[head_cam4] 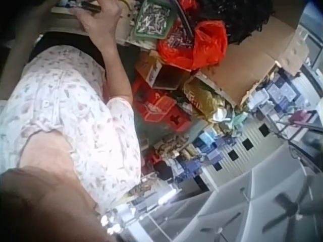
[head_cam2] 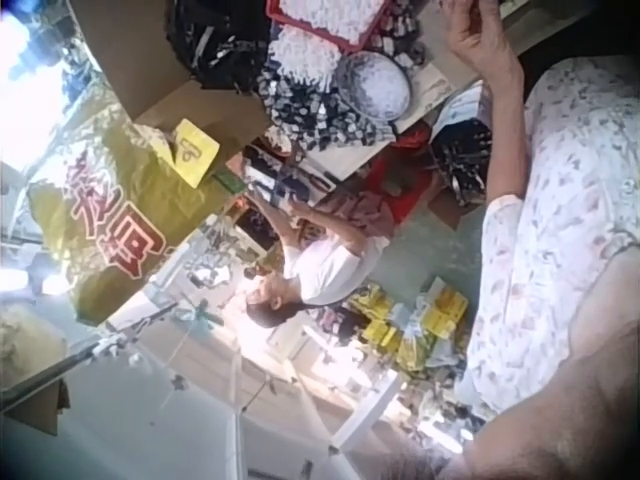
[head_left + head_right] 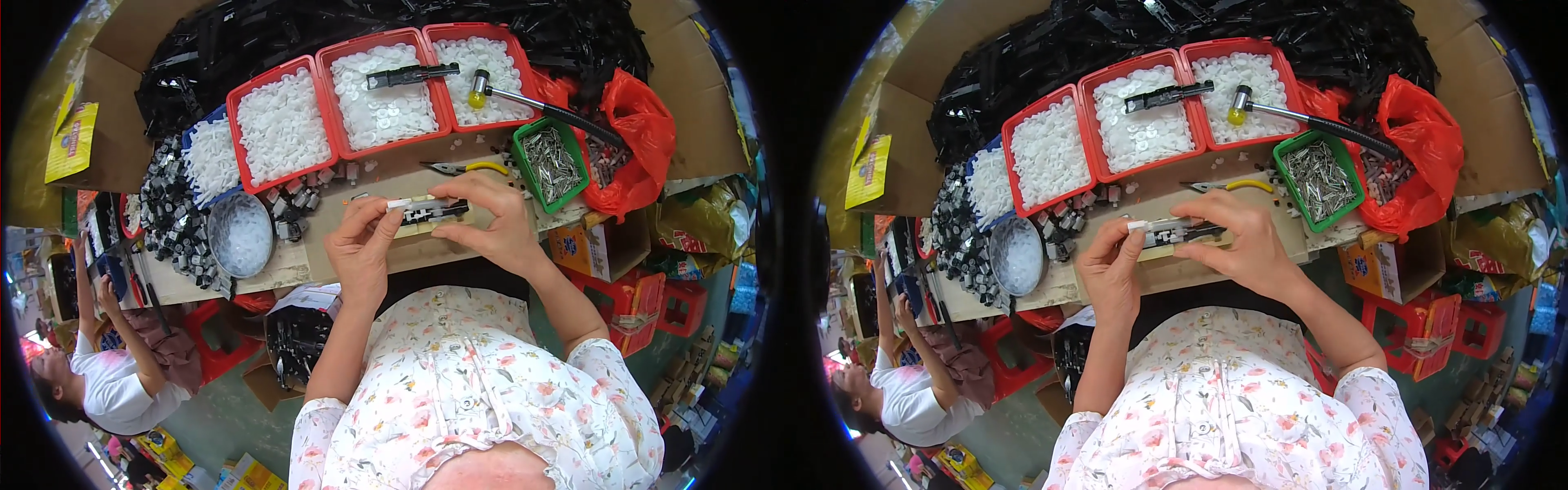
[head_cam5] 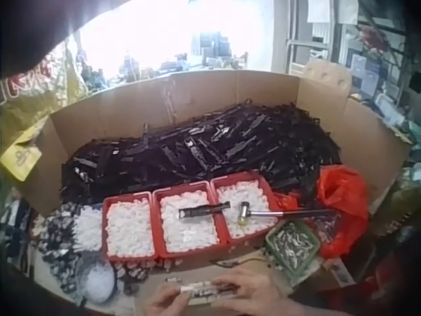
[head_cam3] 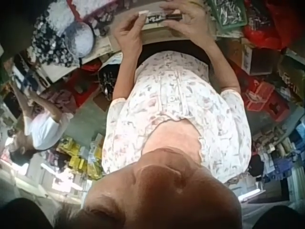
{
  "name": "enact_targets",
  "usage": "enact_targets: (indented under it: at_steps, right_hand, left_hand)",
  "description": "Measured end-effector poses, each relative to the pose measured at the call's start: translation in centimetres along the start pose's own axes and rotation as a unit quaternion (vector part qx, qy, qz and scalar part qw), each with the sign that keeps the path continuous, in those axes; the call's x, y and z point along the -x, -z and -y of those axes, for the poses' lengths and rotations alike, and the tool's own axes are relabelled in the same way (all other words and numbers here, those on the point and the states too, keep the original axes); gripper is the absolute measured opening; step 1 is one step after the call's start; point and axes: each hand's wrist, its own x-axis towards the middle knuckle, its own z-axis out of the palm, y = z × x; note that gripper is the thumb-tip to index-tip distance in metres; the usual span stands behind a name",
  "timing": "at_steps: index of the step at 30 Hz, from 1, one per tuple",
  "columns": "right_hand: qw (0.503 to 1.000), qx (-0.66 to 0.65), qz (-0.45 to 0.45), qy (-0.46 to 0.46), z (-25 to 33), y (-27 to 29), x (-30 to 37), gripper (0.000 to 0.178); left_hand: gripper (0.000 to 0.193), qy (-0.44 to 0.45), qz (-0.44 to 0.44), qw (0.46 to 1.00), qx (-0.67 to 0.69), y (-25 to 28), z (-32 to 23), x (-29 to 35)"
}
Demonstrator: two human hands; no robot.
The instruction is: Manually assembling small white and black plastic parts using a jig and pliers on a factory workbench.
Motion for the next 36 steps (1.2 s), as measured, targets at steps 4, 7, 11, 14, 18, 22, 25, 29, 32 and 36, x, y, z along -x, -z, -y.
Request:
enact_targets:
  at_steps: [4, 7, 11, 14, 18, 22, 25, 29, 32, 36]
  right_hand:
    - [1.0, 0.02, 0.007, 0.021, -1.0, 0.4, 0.2, 0.029]
    - [0.994, 0.094, 0.017, 0.06, -1.2, 0.9, 0.1, 0.029]
    - [0.974, 0.177, 0.018, 0.14, -0.8, 1.0, 0.3, 0.032]
    - [0.966, 0.201, 0.012, 0.161, -0.7, 1.1, 0.6, 0.034]
    - [0.979, 0.158, 0.021, 0.126, -1.0, 1.5, 0.7, 0.036]
    - [0.983, 0.145, 0.016, 0.114, -1.5, 1.7, 1.0, 0.036]
    - [0.976, 0.174, 0.024, 0.128, -1.4, 1.9, 0.9, 0.033]
    - [0.953, 0.257, 0.062, 0.146, -1.9, 3.1, 0.7, 0.031]
    - [0.925, 0.325, 0.109, 0.164, -2.2, 3.7, 0.6, 0.032]
    - [0.895, 0.376, 0.156, 0.185, -2.8, 3.6, 0.3, 0.032]
  left_hand:
    - [0.018, -0.007, 0.023, 0.999, -0.045, -0.1, 0.1, -0.1]
    - [0.014, 0.016, 0.045, 0.994, -0.102, 0.2, 0.2, -0.2]
    - [0.013, 0.025, 0.042, 0.995, -0.089, 0.1, 0.3, -0.1]
    - [0.016, 0.017, 0.032, 0.998, -0.06, -0.2, 0.5, 0.0]
    - [0.015, 0.021, 0.037, 0.997, -0.057, -0.5, 0.6, 0.1]
    - [0.016, 0.015, 0.049, 0.996, -0.072, -0.6, 0.8, 0.2]
    - [0.02, 0.005, 0.056, 0.988, -0.145, -0.2, 0.8, 0.1]
    - [0.026, -0.086, 0.064, 0.943, -0.315, -0.2, 0.2, -0.7]
    - [0.027, -0.162, 0.077, 0.892, -0.414, 0.3, 0.1, -0.7]
    - [0.024, -0.203, 0.095, 0.859, -0.459, 0.6, 0.8, -0.3]
